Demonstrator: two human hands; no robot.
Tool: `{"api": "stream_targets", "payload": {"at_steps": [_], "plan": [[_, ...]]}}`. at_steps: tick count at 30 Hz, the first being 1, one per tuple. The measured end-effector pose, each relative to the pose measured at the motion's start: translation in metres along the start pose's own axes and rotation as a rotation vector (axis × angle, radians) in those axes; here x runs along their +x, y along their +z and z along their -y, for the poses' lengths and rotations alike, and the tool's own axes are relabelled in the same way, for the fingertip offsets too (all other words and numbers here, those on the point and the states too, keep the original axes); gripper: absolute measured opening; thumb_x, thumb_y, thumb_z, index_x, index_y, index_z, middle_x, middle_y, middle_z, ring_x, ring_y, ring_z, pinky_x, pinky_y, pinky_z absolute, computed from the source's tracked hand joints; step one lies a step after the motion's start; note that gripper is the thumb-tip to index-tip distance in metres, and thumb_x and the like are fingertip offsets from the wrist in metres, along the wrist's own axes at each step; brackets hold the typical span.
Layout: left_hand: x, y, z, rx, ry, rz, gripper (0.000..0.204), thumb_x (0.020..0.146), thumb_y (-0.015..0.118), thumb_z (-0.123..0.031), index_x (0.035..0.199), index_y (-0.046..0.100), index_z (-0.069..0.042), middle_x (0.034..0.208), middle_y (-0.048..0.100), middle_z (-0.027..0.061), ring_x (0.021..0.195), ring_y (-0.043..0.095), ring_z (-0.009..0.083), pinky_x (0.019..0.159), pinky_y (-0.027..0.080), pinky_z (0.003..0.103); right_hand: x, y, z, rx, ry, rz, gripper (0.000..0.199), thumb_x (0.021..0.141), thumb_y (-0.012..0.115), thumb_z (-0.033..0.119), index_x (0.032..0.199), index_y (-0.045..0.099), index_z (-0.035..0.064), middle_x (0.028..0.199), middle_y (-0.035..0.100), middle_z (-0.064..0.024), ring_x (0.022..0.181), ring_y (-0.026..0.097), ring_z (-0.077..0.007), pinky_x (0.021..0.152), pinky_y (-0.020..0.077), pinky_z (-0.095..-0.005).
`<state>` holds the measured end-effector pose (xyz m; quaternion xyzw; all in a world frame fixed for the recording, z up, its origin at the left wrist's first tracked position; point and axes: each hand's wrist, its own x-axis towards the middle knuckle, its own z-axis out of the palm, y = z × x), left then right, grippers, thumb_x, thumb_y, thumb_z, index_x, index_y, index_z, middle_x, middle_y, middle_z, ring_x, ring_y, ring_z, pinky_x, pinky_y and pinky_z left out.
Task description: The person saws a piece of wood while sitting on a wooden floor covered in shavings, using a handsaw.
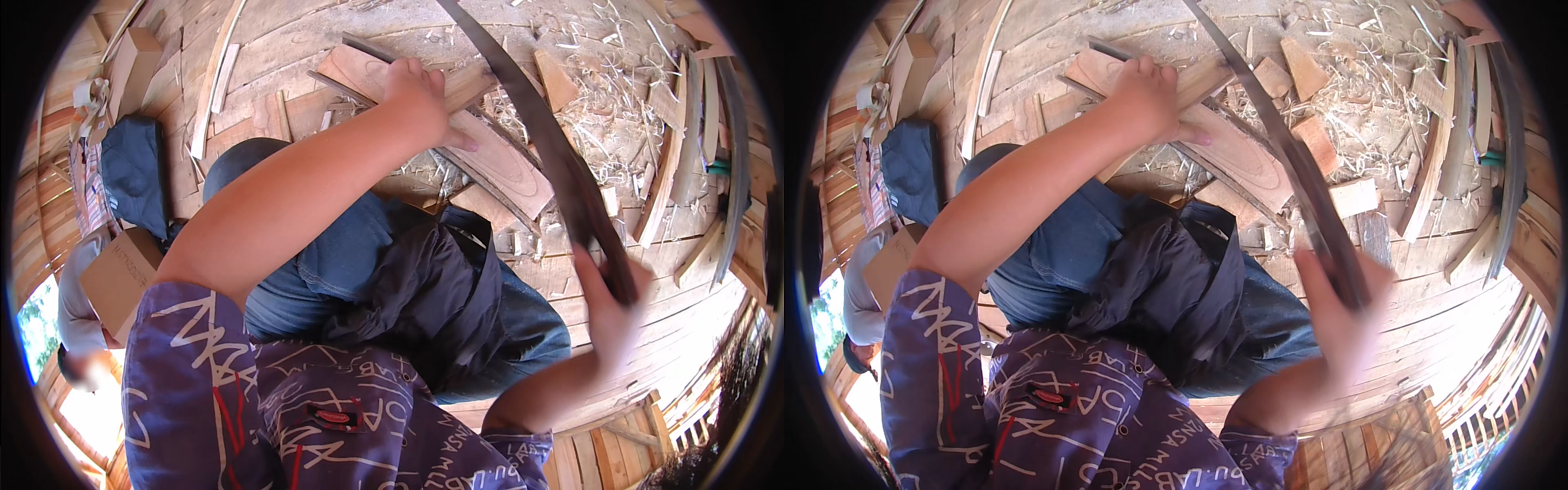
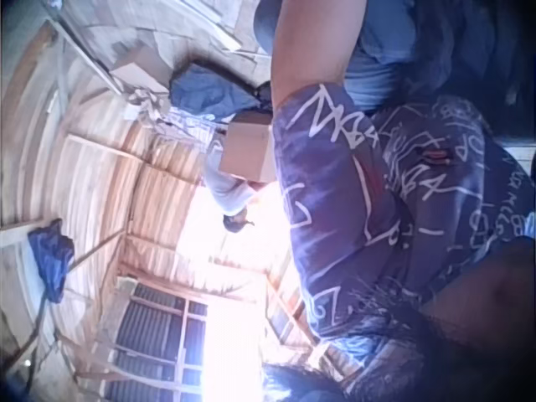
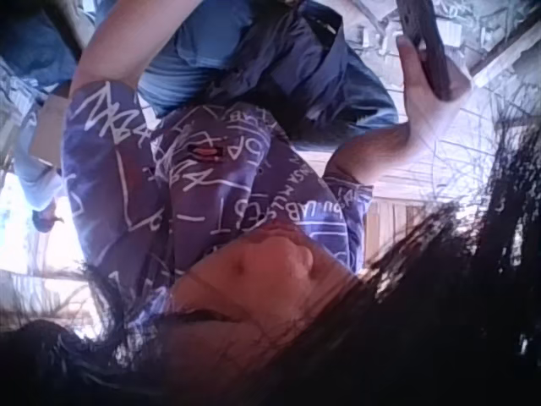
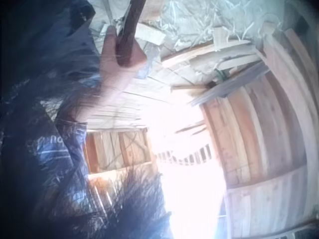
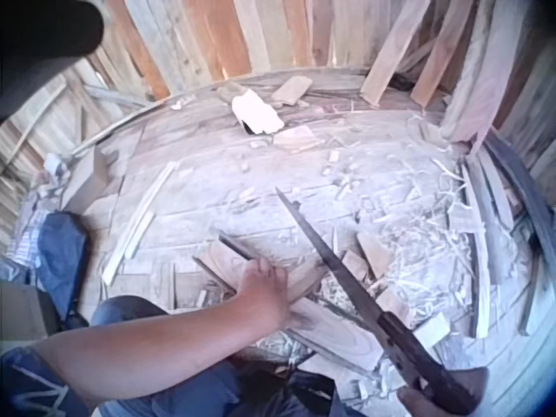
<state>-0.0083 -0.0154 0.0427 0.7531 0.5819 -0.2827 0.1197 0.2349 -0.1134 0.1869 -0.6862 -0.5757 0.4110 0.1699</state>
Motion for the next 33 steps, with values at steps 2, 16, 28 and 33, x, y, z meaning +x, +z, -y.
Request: {"api": "stream_targets", "payload": {"at_steps": [2, 16, 28, 33], "plan": [[0.007, -0.001, 0.003, 0.053, -0.003, 0.021, 0.112, 0.063, 0.046, -0.088, 0.121, 0.053, 0.007, 0.113, 0.058, 0.0111, 0.111, 0.047, 0.0252, 0.091, 0.032, 0.032, 0.029, 0.038, -0.014, 0.145, 0.04, -0.094, 0.028, 0.077, 0.075, 0.009, 0.062, 0.054, 0.0004, 0.052, 0.042, 0.0053, 0.05, 0.032, -0.0024, 0.045, 0.023, -0.0241], [0.003, -0.007, 0.002, 0.007, 0.02, 0.032, 0.116, 0.063, 0.046, -0.088, 0.125, 0.049, 0.011, 0.12, 0.057, 0.0142, 0.115, 0.047, 0.0282, 0.097, 0.031, 0.034, 0.005, 0.014, -0.026, 0.097, 0.079, -0.065, 0.026, 0.078, 0.074, 0.012, 0.064, 0.056, -0.0011, 0.05, 0.045, 0.0021, 0.047, 0.036, -0.0045, 0.044, 0.0257, -0.0253], [-0.001, -0.004, -0.006, -0.017, 0.033, 0.02, 0.113, 0.065, 0.047, -0.087, 0.122, 0.051, 0.011, 0.116, 0.057, 0.0147, 0.115, 0.048, 0.0291, 0.095, 0.033, 0.034, -0.048, -0.07, -0.017, -0.175, 0.012, 0.075, 0.019, 0.082, 0.066, 0.012, 0.078, 0.063, -0.0056, 0.053, 0.05, -0.0074, 0.046, 0.043, -0.0137, 0.044, 0.0308, -0.0297], [0.002, -0.007, -0.003, 0.017, 0.025, 0.056, 0.113, 0.065, 0.047, -0.087, 0.122, 0.051, 0.011, 0.118, 0.057, 0.0155, 0.115, 0.048, 0.0291, 0.096, 0.034, 0.035, 0.024, 0.013, -0.036, 0.122, 0.048, -0.069, 0.029, 0.077, 0.074, 0.007, 0.06, 0.052, -0.0002, 0.05, 0.04, 0.0039, 0.05, 0.03, -0.0039, 0.044, 0.0222, -0.0261]]}}
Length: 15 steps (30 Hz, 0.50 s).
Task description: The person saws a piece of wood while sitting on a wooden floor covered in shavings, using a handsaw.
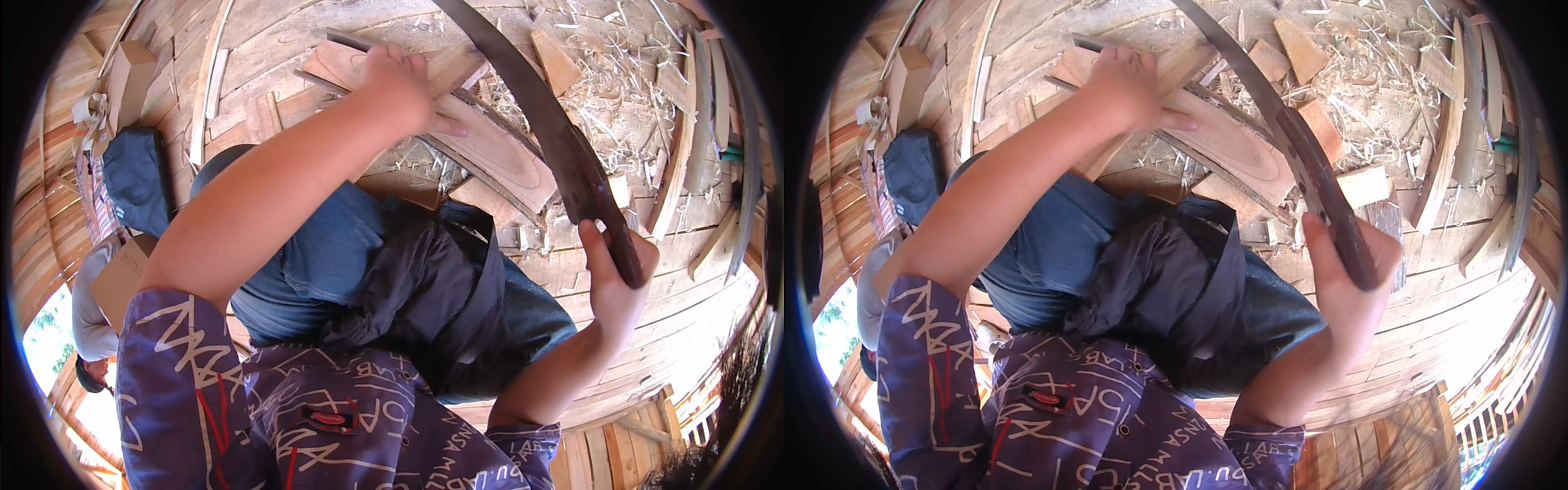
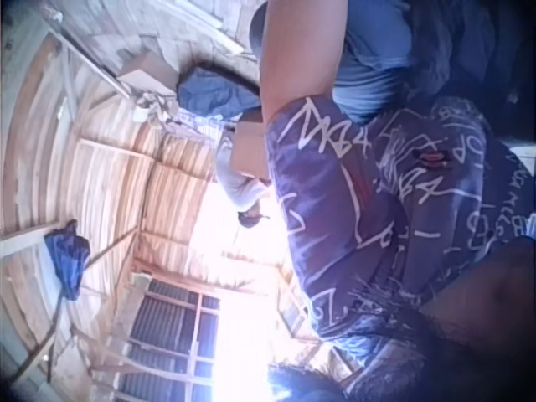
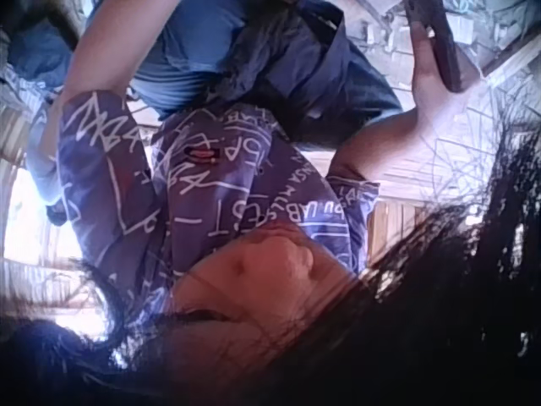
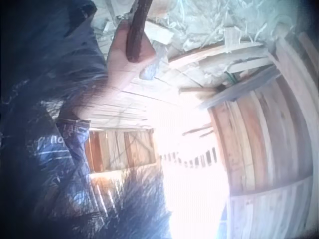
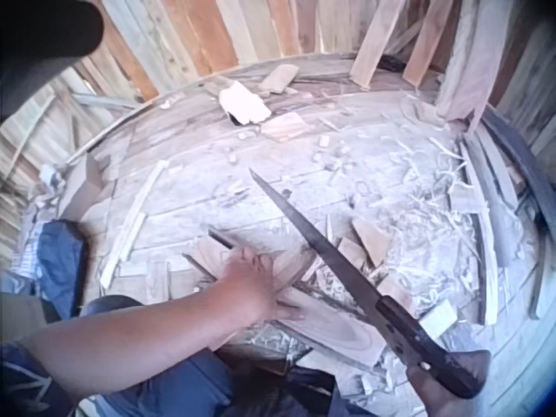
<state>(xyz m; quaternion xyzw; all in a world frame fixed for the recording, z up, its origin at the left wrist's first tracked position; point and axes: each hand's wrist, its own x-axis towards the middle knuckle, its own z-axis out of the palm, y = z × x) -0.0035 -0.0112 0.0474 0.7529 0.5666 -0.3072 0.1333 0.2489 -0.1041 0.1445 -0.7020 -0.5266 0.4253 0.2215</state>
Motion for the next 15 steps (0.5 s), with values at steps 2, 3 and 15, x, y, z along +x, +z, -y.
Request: {"api": "stream_targets", "payload": {"at_steps": [2, 3, 15], "plan": [[0.0, 0.003, 0.004, 0.002, -0.038, -0.02, 0.113, 0.065, 0.047, -0.087, 0.122, 0.05, 0.011, 0.12, 0.056, 0.0157, 0.116, 0.047, 0.029, 0.096, 0.033, 0.035, -0.004, -0.007, 0.0, -0.025, 0.022, 0.03, 0.027, 0.077, 0.074, 0.007, 0.061, 0.053, -0.0004, 0.051, 0.041, 0.0039, 0.05, 0.031, -0.0038, 0.044, 0.0229, -0.0256], [0.001, 0.004, 0.001, -0.003, -0.029, -0.013, 0.113, 0.065, 0.047, -0.087, 0.123, 0.049, 0.011, 0.121, 0.056, 0.0159, 0.116, 0.047, 0.029, 0.097, 0.033, 0.034, -0.008, -0.012, 0.001, -0.039, 0.034, 0.045, 0.027, 0.077, 0.074, 0.008, 0.062, 0.054, -0.0005, 0.051, 0.042, 0.0038, 0.05, 0.032, -0.0038, 0.044, 0.0233, -0.0254], [0.003, 0.0, 0.006, -0.01, -0.038, -0.042, 0.117, 0.064, 0.048, -0.087, 0.128, 0.045, 0.011, 0.123, 0.055, 0.017, 0.117, 0.047, 0.0312, 0.1, 0.032, 0.035, -0.014, 0.004, 0.016, -0.013, -0.043, 0.04, 0.027, 0.078, 0.073, 0.005, 0.062, 0.053, 0.0008, 0.052, 0.043, 0.004, 0.049, 0.031, -0.002, 0.044, 0.0214, -0.0239]]}}
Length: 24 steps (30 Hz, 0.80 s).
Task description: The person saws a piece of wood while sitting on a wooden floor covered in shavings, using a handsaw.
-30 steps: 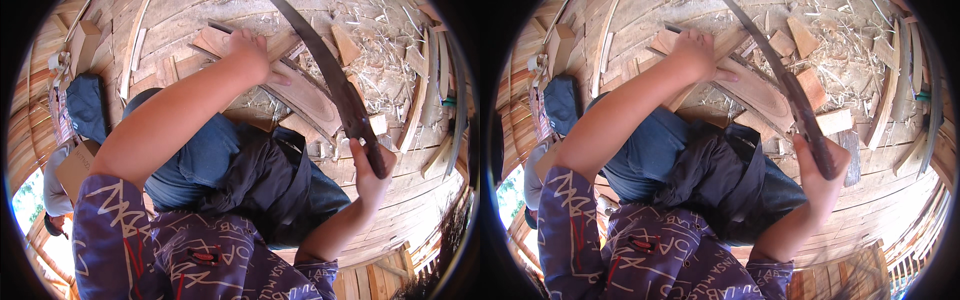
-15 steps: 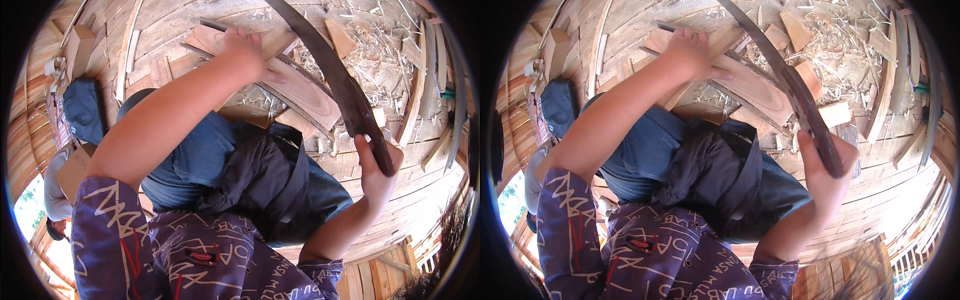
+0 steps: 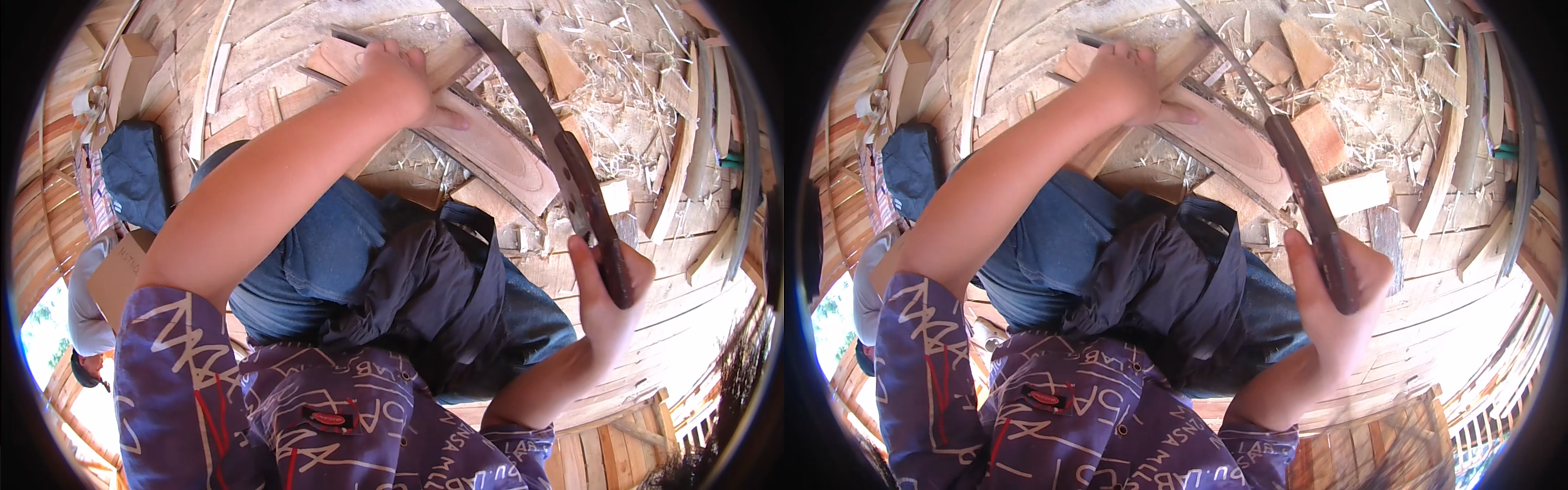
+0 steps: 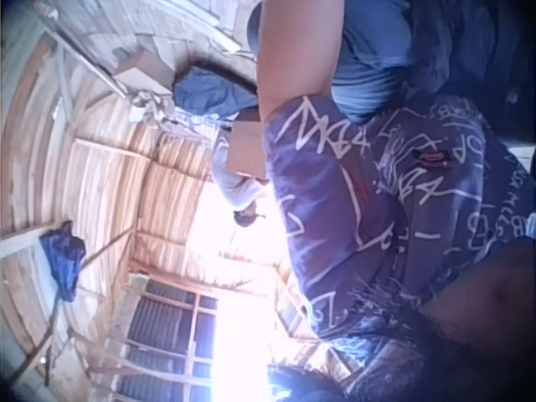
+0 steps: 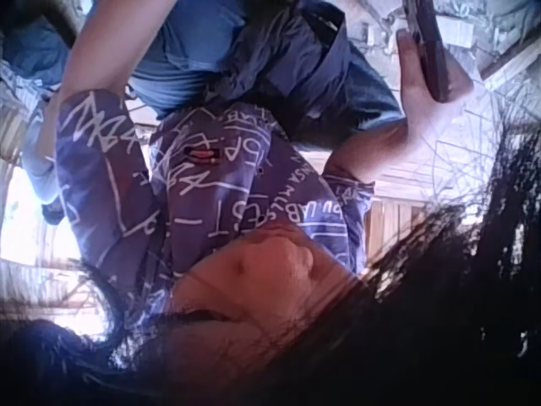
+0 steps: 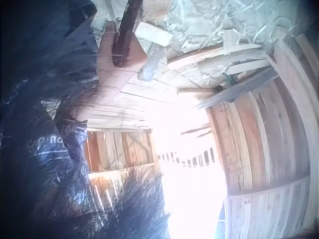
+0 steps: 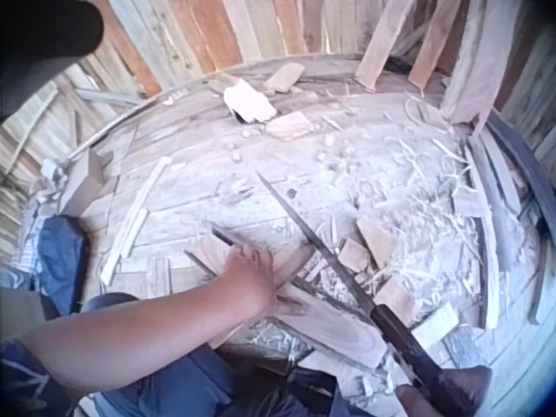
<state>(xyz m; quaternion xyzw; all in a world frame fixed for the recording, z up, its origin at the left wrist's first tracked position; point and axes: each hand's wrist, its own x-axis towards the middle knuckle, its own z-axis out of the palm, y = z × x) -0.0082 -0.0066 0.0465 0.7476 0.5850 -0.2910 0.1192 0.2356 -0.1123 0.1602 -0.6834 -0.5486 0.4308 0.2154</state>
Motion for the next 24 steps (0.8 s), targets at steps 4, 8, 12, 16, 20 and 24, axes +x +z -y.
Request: {"api": "stream_targets", "payload": {"at_steps": [4, 8, 12, 16, 20, 24], "plan": [[-0.005, 0.003, 0.005, -0.005, 0.018, 0.035, 0.117, 0.064, 0.048, -0.087, 0.128, 0.046, 0.01, 0.122, 0.055, 0.0173, 0.117, 0.046, 0.0313, 0.1, 0.032, 0.036, -0.009, -0.017, -0.005, -0.054, 0.02, 0.031, 0.025, 0.076, 0.074, 0.006, 0.062, 0.055, 0.0005, 0.05, 0.042, 0.0038, 0.049, 0.032, -0.0024, 0.044, 0.0222, -0.024], [-0.004, -0.004, 0.002, 0.002, 0.01, 0.086, 0.117, 0.064, 0.047, -0.088, 0.128, 0.047, 0.01, 0.122, 0.055, 0.0172, 0.118, 0.046, 0.0311, 0.099, 0.032, 0.037, -0.058, -0.087, -0.004, -0.2, -0.173, 0.08, 0.021, 0.075, 0.07, 0.012, 0.067, 0.058, -0.0033, 0.047, 0.044, -0.0043, 0.041, 0.036, -0.0108, 0.042, 0.0243, -0.029], [0.001, -0.001, -0.004, 0.025, 0.004, 0.035, 0.117, 0.062, 0.046, -0.089, 0.128, 0.049, 0.008, 0.119, 0.056, 0.014, 0.115, 0.047, 0.0289, 0.096, 0.033, 0.035, -0.041, -0.059, 0.002, -0.18, -0.072, 0.0, 0.024, 0.078, 0.07, 0.009, 0.063, 0.055, -0.0012, 0.049, 0.044, -0.0005, 0.045, 0.034, -0.0065, 0.043, 0.0222, -0.0268], [0.004, 0.006, 0.004, 0.096, -0.028, 0.035, 0.119, 0.059, 0.045, -0.091, 0.13, 0.049, 0.004, 0.118, 0.057, 0.0094, 0.112, 0.046, 0.0255, 0.093, 0.033, 0.034, 0.017, -0.009, -0.017, 0.046, 0.025, -0.04, 0.029, 0.076, 0.075, 0.008, 0.059, 0.053, 0.0007, 0.05, 0.042, 0.0028, 0.048, 0.032, -0.0025, 0.044, 0.023, -0.0247], [0.004, 0.005, 0.002, 0.025, 0.01, -0.002, 0.118, 0.062, 0.046, -0.089, 0.124, 0.05, 0.011, 0.121, 0.056, 0.0156, 0.116, 0.048, 0.029, 0.097, 0.033, 0.034, -0.004, -0.042, 0.0, -0.143, -0.001, 0.052, 0.03, 0.077, 0.075, 0.013, 0.062, 0.054, -0.0017, 0.051, 0.043, 0.0014, 0.048, 0.033, -0.006, 0.044, 0.0244, -0.0263], [-0.006, 0.001, 0.006, -0.024, 0.0, 0.031, 0.117, 0.062, 0.046, -0.089, 0.123, 0.051, 0.011, 0.12, 0.056, 0.0156, 0.116, 0.048, 0.0292, 0.098, 0.033, 0.034, -0.048, -0.102, 0.004, -0.269, -0.103, 0.174, 0.023, 0.081, 0.067, 0.017, 0.075, 0.061, -0.004, 0.053, 0.049, -0.0047, 0.046, 0.039, -0.0114, 0.045, 0.0286, -0.0305]]}}
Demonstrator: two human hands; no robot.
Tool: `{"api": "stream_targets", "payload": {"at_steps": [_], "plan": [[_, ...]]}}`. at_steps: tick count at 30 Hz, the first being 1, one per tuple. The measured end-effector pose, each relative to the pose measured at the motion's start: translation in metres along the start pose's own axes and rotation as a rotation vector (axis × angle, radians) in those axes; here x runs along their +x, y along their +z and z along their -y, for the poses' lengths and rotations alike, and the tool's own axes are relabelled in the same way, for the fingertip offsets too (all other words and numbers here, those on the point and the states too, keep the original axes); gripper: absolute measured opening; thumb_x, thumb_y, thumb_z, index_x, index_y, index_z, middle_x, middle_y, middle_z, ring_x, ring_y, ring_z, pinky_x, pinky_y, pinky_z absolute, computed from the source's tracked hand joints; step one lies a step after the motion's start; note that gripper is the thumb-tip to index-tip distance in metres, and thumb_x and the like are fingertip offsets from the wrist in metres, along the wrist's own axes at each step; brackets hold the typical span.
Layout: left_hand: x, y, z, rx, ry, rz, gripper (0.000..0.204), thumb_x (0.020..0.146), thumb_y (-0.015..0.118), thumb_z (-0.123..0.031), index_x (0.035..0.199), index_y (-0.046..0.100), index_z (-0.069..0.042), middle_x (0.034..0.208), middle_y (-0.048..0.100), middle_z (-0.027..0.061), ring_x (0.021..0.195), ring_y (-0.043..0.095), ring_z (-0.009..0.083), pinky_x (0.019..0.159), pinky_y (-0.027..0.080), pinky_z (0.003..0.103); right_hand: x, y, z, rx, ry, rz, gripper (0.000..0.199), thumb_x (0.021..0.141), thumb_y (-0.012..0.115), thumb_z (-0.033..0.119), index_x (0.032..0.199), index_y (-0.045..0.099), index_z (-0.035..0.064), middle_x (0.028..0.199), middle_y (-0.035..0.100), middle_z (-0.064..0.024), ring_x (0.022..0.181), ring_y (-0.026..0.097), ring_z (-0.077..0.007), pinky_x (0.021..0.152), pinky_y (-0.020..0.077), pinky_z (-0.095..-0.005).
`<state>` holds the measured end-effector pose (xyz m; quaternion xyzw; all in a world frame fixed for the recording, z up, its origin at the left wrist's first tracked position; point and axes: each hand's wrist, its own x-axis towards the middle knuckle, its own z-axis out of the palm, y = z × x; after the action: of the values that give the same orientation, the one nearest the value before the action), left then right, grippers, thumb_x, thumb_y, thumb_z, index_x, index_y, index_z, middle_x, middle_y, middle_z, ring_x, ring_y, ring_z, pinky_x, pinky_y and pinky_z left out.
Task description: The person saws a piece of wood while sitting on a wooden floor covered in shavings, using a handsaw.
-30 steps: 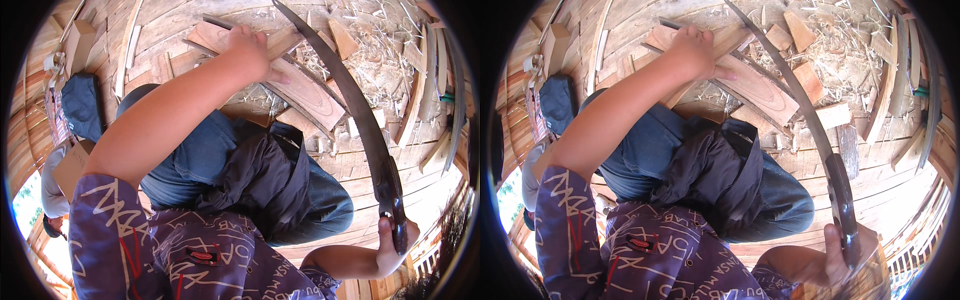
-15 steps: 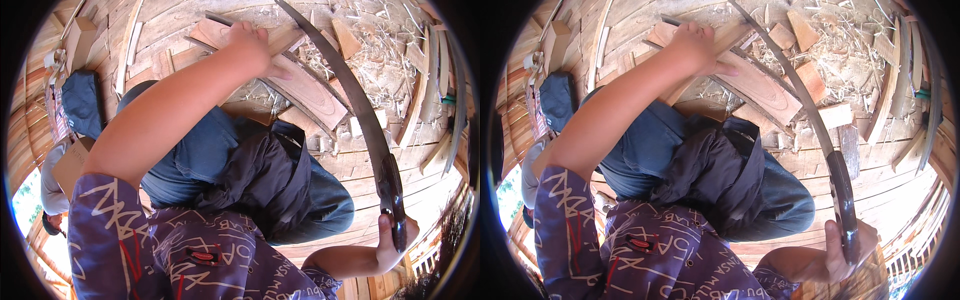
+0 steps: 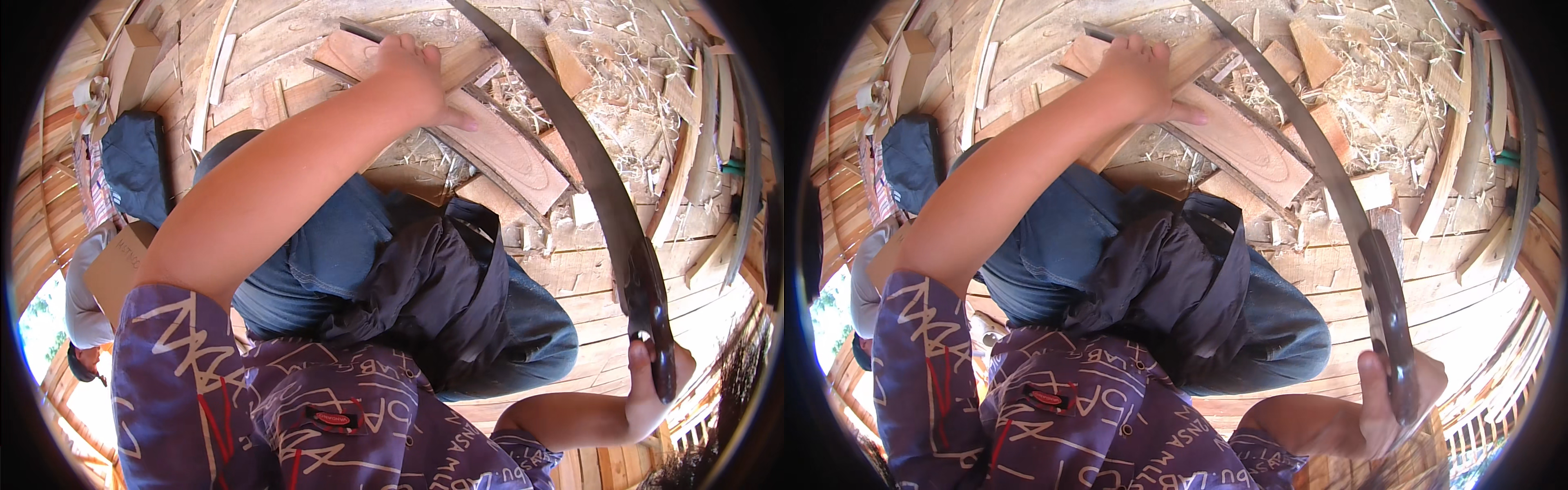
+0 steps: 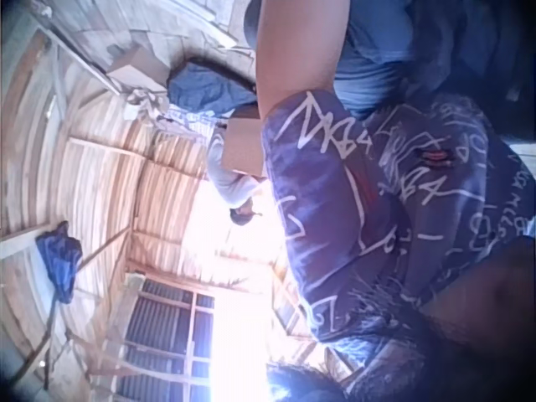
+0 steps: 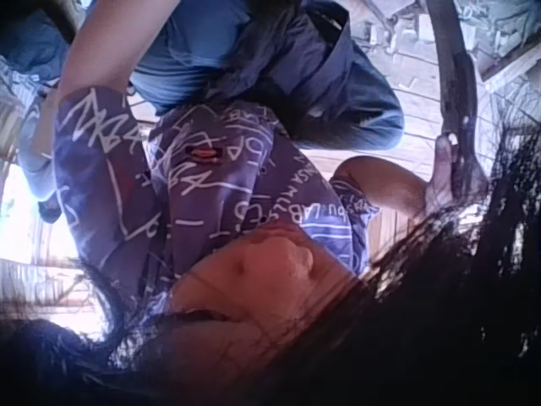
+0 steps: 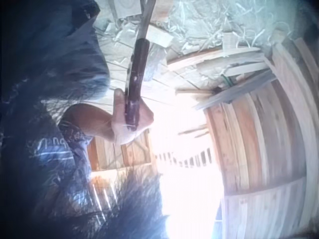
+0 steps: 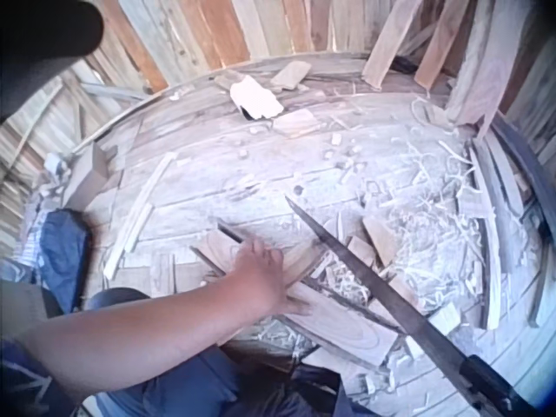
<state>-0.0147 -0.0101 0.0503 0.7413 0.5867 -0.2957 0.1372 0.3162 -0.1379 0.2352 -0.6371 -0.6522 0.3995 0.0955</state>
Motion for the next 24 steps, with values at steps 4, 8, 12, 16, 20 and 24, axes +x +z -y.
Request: {"api": "stream_targets", "payload": {"at_steps": [4, 8, 12, 16, 20, 24], "plan": [[0.003, -0.003, -0.012, 0.017, 0.031, -0.008, 0.117, 0.063, 0.046, -0.089, 0.124, 0.051, 0.01, 0.12, 0.056, 0.0158, 0.116, 0.047, 0.0294, 0.098, 0.033, 0.034, 0.039, 0.047, 0.017, 0.164, 0.164, -0.09, 0.02, 0.079, 0.07, 0.009, 0.069, 0.057, -0.0019, 0.052, 0.045, 0.0028, 0.049, 0.035, -0.0034, 0.044, 0.024, -0.0254], [0.0, -0.001, -0.003, 0.052, 0.024, 0.019, 0.116, 0.062, 0.046, -0.089, 0.124, 0.052, 0.009, 0.121, 0.055, 0.0153, 0.116, 0.047, 0.0296, 0.098, 0.033, 0.035, 0.071, 0.084, 0.031, 0.264, 0.129, -0.167, 0.027, 0.077, 0.073, 0.004, 0.059, 0.054, 0.0002, 0.049, 0.042, 0.0043, 0.049, 0.033, -0.0031, 0.044, 0.0238, -0.0246], [0.001, -0.001, -0.001, 0.041, -0.059, 0.014, 0.116, 0.062, 0.045, -0.089, 0.127, 0.05, 0.007, 0.124, 0.055, 0.0145, 0.117, 0.046, 0.03, 0.098, 0.032, 0.036, 0.072, 0.086, 0.016, 0.276, 0.133, -0.179, 0.028, 0.077, 0.072, 0.007, 0.057, 0.053, 0.0005, 0.05, 0.041, 0.0052, 0.049, 0.033, -0.0031, 0.044, 0.0246, -0.025], [0.0, 0.006, -0.014, -0.006, -0.046, -0.038, 0.11, 0.067, 0.05, -0.084, 0.132, 0.044, 0.005, 0.13, 0.052, 0.015, 0.12, 0.045, 0.0303, 0.099, 0.032, 0.038, 0.06, 0.082, 0.006, 0.239, 0.185, -0.217, 0.028, 0.077, 0.072, 0.011, 0.057, 0.055, 0.0006, 0.05, 0.041, 0.0048, 0.049, 0.034, -0.0034, 0.043, 0.0256, -0.0262], [-0.033, -0.007, -0.005, -0.133, -0.053, -0.084, 0.1, 0.072, 0.056, -0.074, 0.135, 0.04, 0.002, 0.135, 0.048, 0.0172, 0.126, 0.042, 0.0305, 0.102, 0.032, 0.042, 0.043, 0.081, 0.031, 0.199, 0.171, -0.248, 0.023, 0.075, 0.072, 0.017, 0.065, 0.06, -0.0009, 0.052, 0.048, 0.0009, 0.052, 0.043, -0.0071, 0.049, 0.0354, -0.0281], [-0.084, -0.022, 0.023, -0.307, -0.052, -0.132, 0.092, 0.075, 0.059, -0.066, 0.136, 0.039, -0.001, 0.137, 0.045, 0.0201, 0.13, 0.04, 0.0319, 0.104, 0.032, 0.049, 0.042, 0.089, 0.061, 0.121, 0.144, -0.279, 0.027, 0.07, 0.071, 0.023, 0.073, 0.064, -0.0037, 0.058, 0.058, -0.0095, 0.058, 0.056, -0.0176, 0.058, 0.0443, -0.0333]]}}
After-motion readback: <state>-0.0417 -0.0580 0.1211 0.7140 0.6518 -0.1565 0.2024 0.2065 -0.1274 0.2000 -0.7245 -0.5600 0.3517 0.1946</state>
